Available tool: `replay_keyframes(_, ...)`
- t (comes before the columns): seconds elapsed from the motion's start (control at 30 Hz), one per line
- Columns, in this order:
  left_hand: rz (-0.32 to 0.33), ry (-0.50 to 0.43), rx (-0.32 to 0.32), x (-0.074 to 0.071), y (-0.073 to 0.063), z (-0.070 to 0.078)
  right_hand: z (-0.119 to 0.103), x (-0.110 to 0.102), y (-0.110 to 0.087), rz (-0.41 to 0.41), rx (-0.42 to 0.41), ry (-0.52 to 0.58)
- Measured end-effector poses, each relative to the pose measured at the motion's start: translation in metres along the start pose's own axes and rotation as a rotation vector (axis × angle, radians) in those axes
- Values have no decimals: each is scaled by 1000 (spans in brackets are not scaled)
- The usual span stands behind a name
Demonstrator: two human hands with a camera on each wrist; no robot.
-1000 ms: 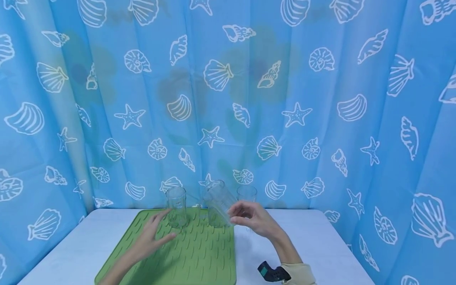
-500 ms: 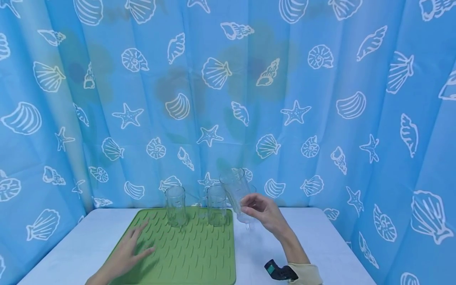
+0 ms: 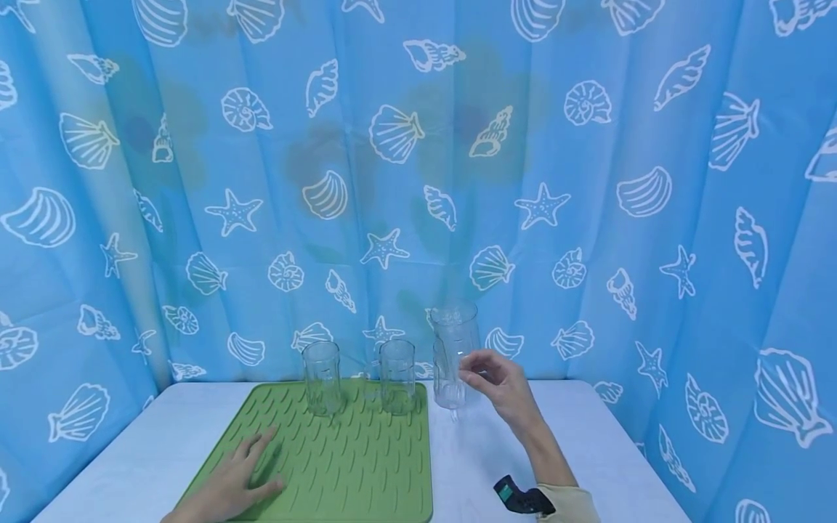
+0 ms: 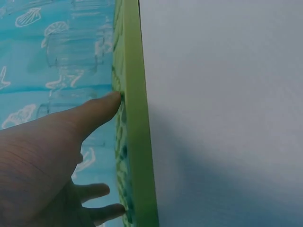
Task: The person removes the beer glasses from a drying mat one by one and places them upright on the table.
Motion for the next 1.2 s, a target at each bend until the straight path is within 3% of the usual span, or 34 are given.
replay_keyframes(0.2,-73,-19,-25,7,0,-4,10,-12,-3,64,46,-32)
replay_keyframes(0.37,-76,-14,-13,8,-3,-7,20,-22,-5,133,128,-67)
replay_keyframes(0.7,-99,40,-42,12,-6,-12,43,-37,-14,204,168,-104)
replay_keyframes(1.2,-120,59,-53,11,-3,-14,82,-41,-27,202,213,-122)
Point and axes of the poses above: each hand's wrist, its own y-axis towards the middle knuckle, its own x-axis out of the palm, z = x × y, the point moved 8 cm from there along y, towards the middle knuckle, and after that the axes turned 4 degrees about -x, right-handed, at the moved point
